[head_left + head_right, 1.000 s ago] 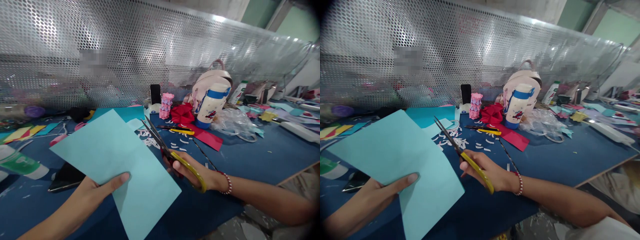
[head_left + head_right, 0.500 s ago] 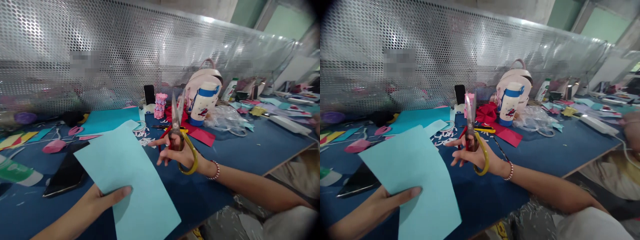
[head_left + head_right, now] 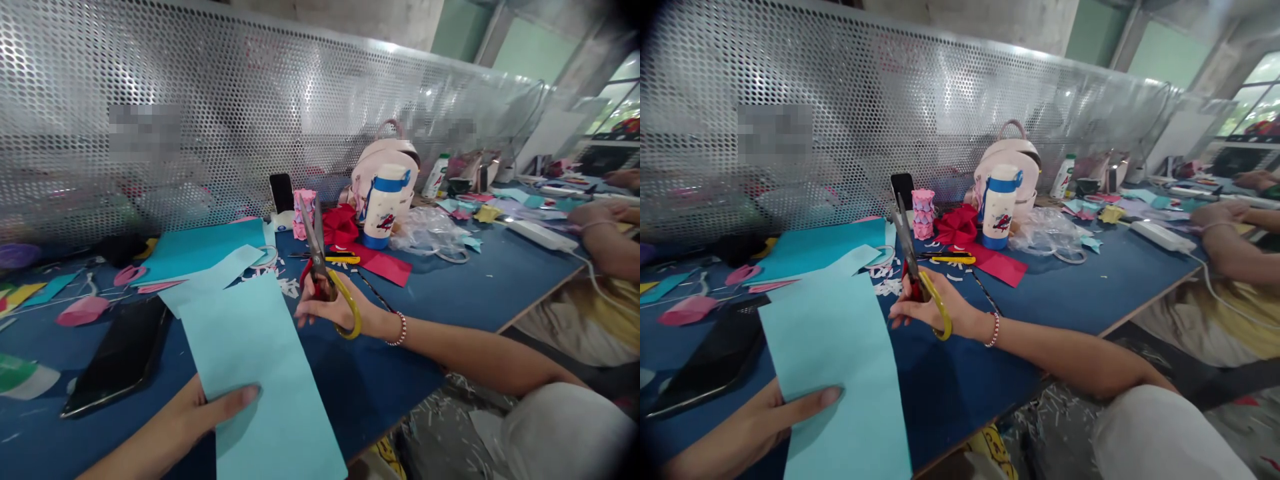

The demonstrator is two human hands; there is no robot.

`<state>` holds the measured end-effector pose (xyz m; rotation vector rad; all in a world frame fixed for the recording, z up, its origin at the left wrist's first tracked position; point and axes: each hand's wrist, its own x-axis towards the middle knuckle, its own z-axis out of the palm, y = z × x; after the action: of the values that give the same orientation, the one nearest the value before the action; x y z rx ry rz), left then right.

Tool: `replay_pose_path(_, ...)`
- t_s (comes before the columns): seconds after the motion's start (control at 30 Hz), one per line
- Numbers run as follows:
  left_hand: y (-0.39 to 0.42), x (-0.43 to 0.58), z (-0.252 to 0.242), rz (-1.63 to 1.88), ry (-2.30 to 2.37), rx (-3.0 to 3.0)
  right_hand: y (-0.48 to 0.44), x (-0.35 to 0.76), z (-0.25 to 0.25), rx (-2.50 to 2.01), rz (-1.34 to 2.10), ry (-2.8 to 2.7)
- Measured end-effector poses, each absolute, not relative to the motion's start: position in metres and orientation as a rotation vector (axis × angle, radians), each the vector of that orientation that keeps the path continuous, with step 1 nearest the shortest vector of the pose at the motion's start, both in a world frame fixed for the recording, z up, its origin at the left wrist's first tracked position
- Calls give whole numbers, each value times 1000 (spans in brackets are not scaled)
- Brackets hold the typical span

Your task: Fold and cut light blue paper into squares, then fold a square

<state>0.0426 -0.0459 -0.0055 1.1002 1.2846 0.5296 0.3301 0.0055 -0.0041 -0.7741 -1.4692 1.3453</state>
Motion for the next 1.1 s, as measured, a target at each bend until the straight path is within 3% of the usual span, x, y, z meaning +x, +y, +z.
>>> replay_pose_path(0.4, -9, 14, -33, 832, 1358, 1132, 22, 354, 2, -875, 1091, -1421)
replay_pose_path(0.77, -22, 29, -31, 969, 1341, 1087, 0, 330, -7, -780, 1410, -1583)
replay_pose_path(1.1, -36, 50, -16, 1073, 1313, 1032, 0, 334, -13, -770, 1397, -1600)
